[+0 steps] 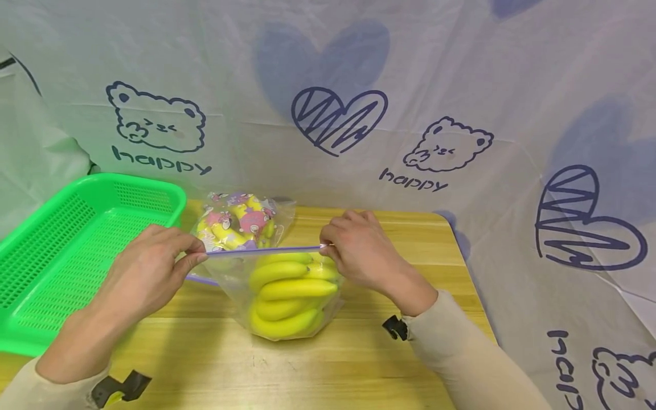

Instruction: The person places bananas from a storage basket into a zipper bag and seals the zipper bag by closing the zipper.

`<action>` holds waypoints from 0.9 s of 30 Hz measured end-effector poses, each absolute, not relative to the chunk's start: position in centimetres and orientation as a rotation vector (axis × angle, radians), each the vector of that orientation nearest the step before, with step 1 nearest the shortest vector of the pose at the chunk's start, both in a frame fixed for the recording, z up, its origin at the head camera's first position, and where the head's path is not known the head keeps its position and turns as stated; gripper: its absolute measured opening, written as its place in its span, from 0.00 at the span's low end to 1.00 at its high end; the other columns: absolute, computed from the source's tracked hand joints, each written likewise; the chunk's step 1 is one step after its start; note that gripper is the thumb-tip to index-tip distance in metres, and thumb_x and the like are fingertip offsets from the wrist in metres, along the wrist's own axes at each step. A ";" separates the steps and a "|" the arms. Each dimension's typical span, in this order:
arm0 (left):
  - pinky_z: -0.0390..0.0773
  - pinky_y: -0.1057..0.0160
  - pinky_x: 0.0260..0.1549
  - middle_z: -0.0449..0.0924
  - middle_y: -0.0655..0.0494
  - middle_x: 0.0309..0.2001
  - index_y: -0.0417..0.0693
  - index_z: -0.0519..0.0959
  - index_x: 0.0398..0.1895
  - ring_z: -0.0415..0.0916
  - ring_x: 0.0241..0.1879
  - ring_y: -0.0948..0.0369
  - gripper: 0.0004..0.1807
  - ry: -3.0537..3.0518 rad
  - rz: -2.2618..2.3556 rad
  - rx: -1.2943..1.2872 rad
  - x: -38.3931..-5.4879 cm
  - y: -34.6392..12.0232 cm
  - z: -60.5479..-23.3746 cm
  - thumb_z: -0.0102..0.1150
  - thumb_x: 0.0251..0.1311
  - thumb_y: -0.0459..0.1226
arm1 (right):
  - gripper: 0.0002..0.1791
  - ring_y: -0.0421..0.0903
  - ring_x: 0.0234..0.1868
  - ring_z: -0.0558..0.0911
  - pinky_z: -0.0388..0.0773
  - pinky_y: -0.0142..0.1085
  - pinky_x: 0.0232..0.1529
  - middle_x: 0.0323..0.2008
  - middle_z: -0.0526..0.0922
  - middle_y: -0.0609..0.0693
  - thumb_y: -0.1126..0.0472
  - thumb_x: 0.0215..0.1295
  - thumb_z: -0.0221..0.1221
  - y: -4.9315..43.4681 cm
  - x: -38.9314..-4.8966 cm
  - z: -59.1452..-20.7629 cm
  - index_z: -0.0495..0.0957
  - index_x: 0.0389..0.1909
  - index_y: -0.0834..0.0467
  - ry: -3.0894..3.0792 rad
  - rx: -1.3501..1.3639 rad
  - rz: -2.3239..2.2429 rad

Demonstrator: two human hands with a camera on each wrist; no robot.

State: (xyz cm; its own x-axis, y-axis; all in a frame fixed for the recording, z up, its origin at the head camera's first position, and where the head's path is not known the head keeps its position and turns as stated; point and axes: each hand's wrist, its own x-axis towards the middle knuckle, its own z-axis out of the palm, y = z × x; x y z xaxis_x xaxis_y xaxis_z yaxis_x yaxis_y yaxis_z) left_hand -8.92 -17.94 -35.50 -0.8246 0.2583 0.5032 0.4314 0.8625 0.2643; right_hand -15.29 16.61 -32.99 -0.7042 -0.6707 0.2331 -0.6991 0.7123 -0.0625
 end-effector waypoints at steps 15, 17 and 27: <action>0.77 0.48 0.40 0.83 0.59 0.31 0.50 0.86 0.34 0.78 0.43 0.49 0.03 -2.618 -0.535 -0.503 -8.8 -18.0 -35.4 0.73 0.62 0.35 | 0.03 0.49 0.45 0.80 0.71 0.58 0.57 0.40 0.86 0.43 0.58 0.71 0.67 21.4 -15.0 -32.7 0.84 0.39 0.51 -2.817 0.969 0.219; 0.78 0.48 0.42 0.84 0.58 0.32 0.50 0.86 0.34 0.79 0.44 0.48 0.03 -2.632 -0.540 -0.507 -8.7 -17.9 -35.2 0.73 0.63 0.35 | 0.03 0.49 0.45 0.80 0.72 0.58 0.57 0.40 0.86 0.44 0.58 0.71 0.67 21.7 -14.9 -32.7 0.84 0.39 0.52 -2.824 0.963 0.226; 0.74 0.57 0.39 0.79 0.65 0.31 0.54 0.84 0.33 0.74 0.38 0.58 0.05 -2.660 -0.538 -0.751 -8.1 -17.1 -34.9 0.72 0.64 0.36 | 0.06 0.41 0.41 0.79 0.79 0.44 0.46 0.37 0.82 0.40 0.62 0.72 0.66 23.9 -13.1 -30.7 0.81 0.36 0.47 -2.969 0.947 0.367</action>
State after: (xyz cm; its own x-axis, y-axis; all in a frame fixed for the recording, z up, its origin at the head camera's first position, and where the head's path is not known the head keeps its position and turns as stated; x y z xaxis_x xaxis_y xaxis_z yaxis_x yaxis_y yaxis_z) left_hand -8.08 -17.13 -34.85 -0.8087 0.4296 0.4019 0.5521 0.7901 0.2663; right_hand -13.14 23.89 -30.73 -0.8180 -0.5705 0.0741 -0.5714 0.7906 -0.2202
